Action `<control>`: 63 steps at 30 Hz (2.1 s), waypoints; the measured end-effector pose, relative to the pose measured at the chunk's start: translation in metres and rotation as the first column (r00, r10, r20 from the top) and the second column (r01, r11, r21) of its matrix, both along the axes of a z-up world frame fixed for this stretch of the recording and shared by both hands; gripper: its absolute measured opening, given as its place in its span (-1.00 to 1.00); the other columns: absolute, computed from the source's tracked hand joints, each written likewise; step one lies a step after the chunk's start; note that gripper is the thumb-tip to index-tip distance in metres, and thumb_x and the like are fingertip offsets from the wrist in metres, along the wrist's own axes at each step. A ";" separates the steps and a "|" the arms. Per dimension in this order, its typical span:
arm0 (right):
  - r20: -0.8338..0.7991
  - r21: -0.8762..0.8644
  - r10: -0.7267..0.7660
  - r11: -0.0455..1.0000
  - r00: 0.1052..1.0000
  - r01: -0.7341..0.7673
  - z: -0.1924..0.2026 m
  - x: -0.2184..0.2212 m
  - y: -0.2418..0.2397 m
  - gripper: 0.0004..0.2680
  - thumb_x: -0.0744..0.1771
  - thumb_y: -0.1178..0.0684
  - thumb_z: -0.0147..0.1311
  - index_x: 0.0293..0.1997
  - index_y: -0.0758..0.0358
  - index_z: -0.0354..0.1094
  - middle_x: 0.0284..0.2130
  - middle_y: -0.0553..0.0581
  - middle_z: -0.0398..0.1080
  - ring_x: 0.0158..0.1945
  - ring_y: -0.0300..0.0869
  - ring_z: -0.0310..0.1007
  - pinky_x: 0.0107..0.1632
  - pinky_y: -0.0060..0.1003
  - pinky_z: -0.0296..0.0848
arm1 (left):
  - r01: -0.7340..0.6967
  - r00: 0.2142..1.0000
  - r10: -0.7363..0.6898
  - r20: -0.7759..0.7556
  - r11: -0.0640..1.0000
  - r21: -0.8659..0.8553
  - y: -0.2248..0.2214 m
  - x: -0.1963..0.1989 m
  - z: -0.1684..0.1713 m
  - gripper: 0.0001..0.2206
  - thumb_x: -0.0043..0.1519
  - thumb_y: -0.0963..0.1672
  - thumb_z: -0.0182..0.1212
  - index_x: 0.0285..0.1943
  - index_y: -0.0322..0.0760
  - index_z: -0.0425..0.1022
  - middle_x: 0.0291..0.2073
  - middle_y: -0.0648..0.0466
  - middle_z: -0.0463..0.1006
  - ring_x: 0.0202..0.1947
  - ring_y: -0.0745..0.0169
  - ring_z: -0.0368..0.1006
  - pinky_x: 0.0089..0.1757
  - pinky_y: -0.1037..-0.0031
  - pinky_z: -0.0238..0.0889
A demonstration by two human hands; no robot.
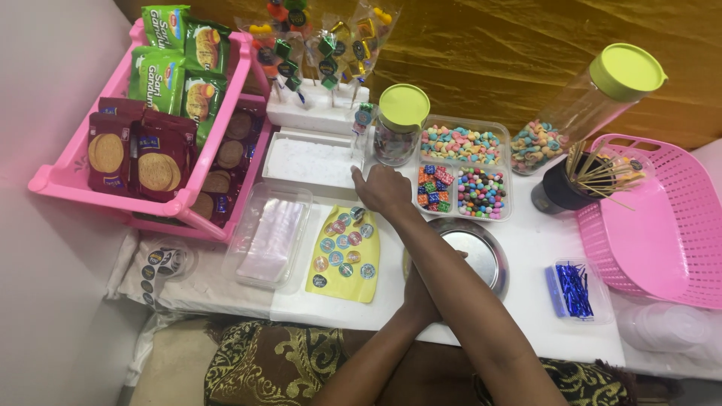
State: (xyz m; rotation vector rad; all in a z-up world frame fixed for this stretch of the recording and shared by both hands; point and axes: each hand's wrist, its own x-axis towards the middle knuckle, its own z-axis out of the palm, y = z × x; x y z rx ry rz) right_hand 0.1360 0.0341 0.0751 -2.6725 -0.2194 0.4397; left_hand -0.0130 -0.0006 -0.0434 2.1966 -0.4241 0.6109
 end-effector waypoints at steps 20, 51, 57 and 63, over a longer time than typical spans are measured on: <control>0.179 0.834 -0.525 0.530 0.832 0.155 -0.059 -0.088 -0.174 -0.78 0.32 0.13 0.17 -0.59 0.17 0.31 -0.77 -0.06 0.16 -0.57 -0.34 0.16 -0.38 -0.45 0.22 | 0.045 0.994 -0.039 0.100 0.997 -0.064 -0.021 -0.011 0.010 -0.86 0.08 0.00 0.29 -0.25 0.04 0.61 -0.17 0.26 0.60 -0.08 0.21 0.44 -0.02 0.29 0.16; -0.035 0.986 -0.945 0.020 0.326 0.163 -0.074 -0.056 -0.336 -0.64 0.38 0.15 0.20 0.25 0.15 0.07 -0.33 0.06 0.42 -0.64 -0.33 0.31 -0.68 -0.53 0.19 | 0.073 0.997 -0.076 -0.032 0.992 -0.105 -0.022 -0.017 0.032 -0.85 0.18 -0.01 0.22 -0.23 -0.04 0.63 -0.17 0.19 0.65 -0.07 0.25 0.43 0.04 0.26 0.10; 0.076 0.987 -0.949 0.116 0.305 0.115 -0.068 -0.050 -0.344 -0.87 0.40 0.10 0.15 0.03 0.18 0.38 -0.33 0.09 0.55 -0.59 -0.33 0.45 -0.67 -0.59 0.18 | 0.064 0.998 -0.065 -0.002 0.993 -0.101 -0.023 -0.016 0.027 -0.85 0.18 -0.01 0.21 -0.23 -0.03 0.63 -0.17 0.20 0.65 -0.07 0.27 0.42 0.05 0.27 0.09; 0.166 0.984 -0.945 0.178 0.281 0.018 -0.045 -0.066 -0.330 -0.91 0.40 0.17 0.13 -0.01 0.27 0.42 -0.28 0.21 0.58 -0.54 -0.29 0.53 -0.65 -0.61 0.21 | 0.067 0.998 -0.066 0.007 0.993 -0.102 -0.021 -0.016 0.028 -0.87 0.17 -0.02 0.24 -0.23 -0.01 0.62 -0.15 0.22 0.64 -0.06 0.28 0.42 0.04 0.27 0.10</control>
